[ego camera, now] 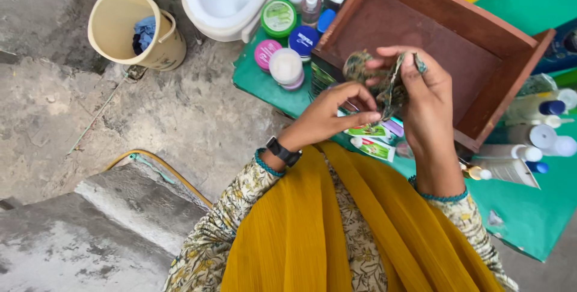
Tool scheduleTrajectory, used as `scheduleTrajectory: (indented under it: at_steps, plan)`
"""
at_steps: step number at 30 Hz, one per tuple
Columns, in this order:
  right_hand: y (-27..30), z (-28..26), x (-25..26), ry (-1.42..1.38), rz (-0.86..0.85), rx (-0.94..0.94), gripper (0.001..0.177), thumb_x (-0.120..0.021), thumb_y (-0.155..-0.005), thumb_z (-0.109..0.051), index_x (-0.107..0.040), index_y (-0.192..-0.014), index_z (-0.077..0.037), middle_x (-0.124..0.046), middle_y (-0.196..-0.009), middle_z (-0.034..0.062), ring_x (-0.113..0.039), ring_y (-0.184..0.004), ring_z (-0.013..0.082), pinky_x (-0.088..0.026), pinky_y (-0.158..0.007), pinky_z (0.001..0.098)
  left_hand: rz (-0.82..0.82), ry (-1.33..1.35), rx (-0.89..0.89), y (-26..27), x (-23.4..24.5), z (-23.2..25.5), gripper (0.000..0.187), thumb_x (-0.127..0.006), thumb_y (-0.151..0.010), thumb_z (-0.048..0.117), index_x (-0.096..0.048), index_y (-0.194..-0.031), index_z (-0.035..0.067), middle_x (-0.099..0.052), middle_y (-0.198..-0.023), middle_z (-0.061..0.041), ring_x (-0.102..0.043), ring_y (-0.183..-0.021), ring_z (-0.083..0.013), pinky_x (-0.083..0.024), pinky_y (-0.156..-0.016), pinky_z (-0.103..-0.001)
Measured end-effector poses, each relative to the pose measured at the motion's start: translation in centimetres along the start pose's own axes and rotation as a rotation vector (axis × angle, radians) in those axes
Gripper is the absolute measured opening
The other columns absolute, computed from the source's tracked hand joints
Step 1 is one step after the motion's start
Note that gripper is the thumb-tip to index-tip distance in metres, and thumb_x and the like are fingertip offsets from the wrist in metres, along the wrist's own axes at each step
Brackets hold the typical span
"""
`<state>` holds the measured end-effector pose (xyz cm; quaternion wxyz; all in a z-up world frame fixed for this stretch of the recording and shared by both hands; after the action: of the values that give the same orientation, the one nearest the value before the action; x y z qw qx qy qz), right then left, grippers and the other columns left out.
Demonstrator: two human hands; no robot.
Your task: The person wipes the inside of a wooden drawer with a cloth. Then the person picks up several cosmetic jars, wipes each jar and its lid with the cloth, and places them back into the drawer.
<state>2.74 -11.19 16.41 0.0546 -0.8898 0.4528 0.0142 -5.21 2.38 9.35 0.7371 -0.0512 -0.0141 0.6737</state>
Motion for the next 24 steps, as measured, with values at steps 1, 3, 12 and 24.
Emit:
scheduleTrajectory:
  at_steps: [1, 3, 12, 24]
  plan:
    - [0.1, 0.2, -0.9, 0.091, 0.011, 0.057, 0.028, -0.049, -0.116, -0.018, -0.068, -0.122, 0.002, -0.068, -0.116, 0.008, -0.066, -0.107, 0.0178, -0.054, -0.097, 0.0294, -0.005, -0.014, 0.001, -0.1, 0.5, 0.0, 0.023, -0.073, -0.101, 0.026, -0.069, -0.107, 0.004, -0.072, -0.102, -0.001, -0.069, -0.096, -0.0101, -0.056, -0.088, -0.027]
    - [-0.4, 0.3, -2.2, 0.309, 0.032, 0.193, 0.026, -0.051, -0.117, -0.014, -0.07, -0.122, 0.003, -0.066, -0.119, 0.0104, -0.063, -0.111, 0.0206, -0.052, -0.1, 0.0318, 0.012, 0.009, -0.024, -0.3, 2.2, -0.2, 0.022, -0.073, -0.102, 0.025, -0.069, -0.112, 0.006, -0.071, -0.105, 0.0, -0.067, -0.097, -0.0099, -0.054, -0.087, -0.027]
    - [-2.7, -1.5, -2.0, 0.678, 0.373, 0.121, 0.018, -0.058, -0.115, -0.009, -0.071, -0.126, -0.005, -0.06, -0.092, -0.0051, -0.048, -0.083, 0.0032, -0.038, -0.072, 0.0214, 0.503, -0.93, 0.175, -3.7, 22.2, -7.5, 0.068, -0.09, -0.072, 0.022, -0.059, -0.133, 0.018, -0.061, -0.127, -0.005, -0.056, -0.125, -0.0292, -0.046, -0.097, -0.05]
    - [-2.7, -1.5, -3.6, 0.576, 0.577, -0.07, 0.02, -0.053, -0.114, -0.013, -0.069, -0.123, -0.005, -0.054, -0.081, -0.0078, -0.041, -0.062, -0.0035, -0.036, -0.051, 0.0176, 0.177, -0.996, 0.351, -8.8, 26.9, -17.4, 0.116, -0.1, -0.045, 0.032, -0.047, -0.147, 0.016, -0.049, -0.135, -0.012, -0.052, -0.128, -0.0354, -0.051, -0.092, -0.053]
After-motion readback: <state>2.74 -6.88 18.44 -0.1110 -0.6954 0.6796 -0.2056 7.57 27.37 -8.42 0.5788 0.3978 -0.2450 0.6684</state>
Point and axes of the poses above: each hand's wrist, its own y-axis away from the middle knuckle, its own x-axis out of the back of the hand, z = x × y, the point moved 3 cm from there along -y, towards the middle knuckle
